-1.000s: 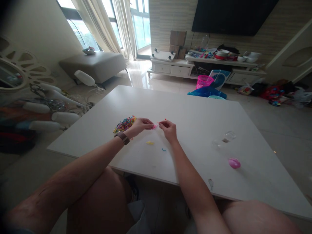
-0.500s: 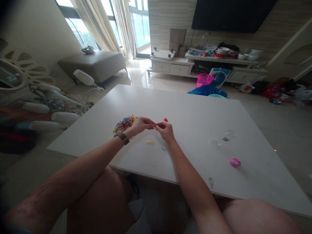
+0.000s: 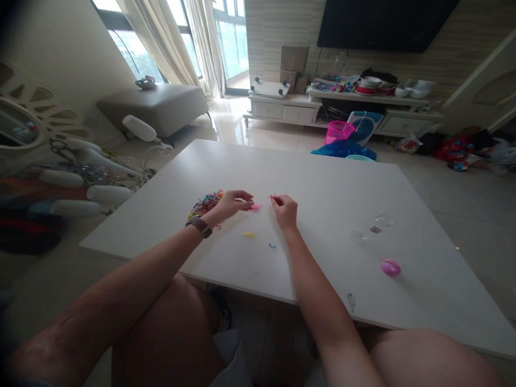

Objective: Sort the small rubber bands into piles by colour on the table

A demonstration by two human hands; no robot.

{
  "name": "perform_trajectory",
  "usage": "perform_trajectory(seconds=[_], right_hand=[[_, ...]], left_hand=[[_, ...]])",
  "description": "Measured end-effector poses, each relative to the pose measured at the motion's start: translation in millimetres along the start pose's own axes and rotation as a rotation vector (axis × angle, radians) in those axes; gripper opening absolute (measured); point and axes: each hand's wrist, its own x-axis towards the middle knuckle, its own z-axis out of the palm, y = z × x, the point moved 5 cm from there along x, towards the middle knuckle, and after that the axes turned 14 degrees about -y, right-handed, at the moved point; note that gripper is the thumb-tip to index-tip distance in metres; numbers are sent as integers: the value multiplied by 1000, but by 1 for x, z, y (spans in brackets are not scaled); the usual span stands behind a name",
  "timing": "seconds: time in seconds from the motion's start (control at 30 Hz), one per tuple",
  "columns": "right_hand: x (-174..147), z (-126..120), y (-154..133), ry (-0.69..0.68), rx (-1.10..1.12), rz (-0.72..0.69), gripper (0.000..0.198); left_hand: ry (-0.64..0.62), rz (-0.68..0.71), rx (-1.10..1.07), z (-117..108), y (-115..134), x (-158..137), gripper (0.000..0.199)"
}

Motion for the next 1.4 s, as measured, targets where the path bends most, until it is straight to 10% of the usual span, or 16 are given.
perform_trajectory(seconds=[0.63, 1.4], right_hand=[[24, 8, 35, -66, -467, 156, 18], [10, -10, 26, 67, -297, 117, 17]], left_hand=[[212, -43, 189, -64, 5, -38, 22], [409, -117, 474, -127, 8, -79, 20]])
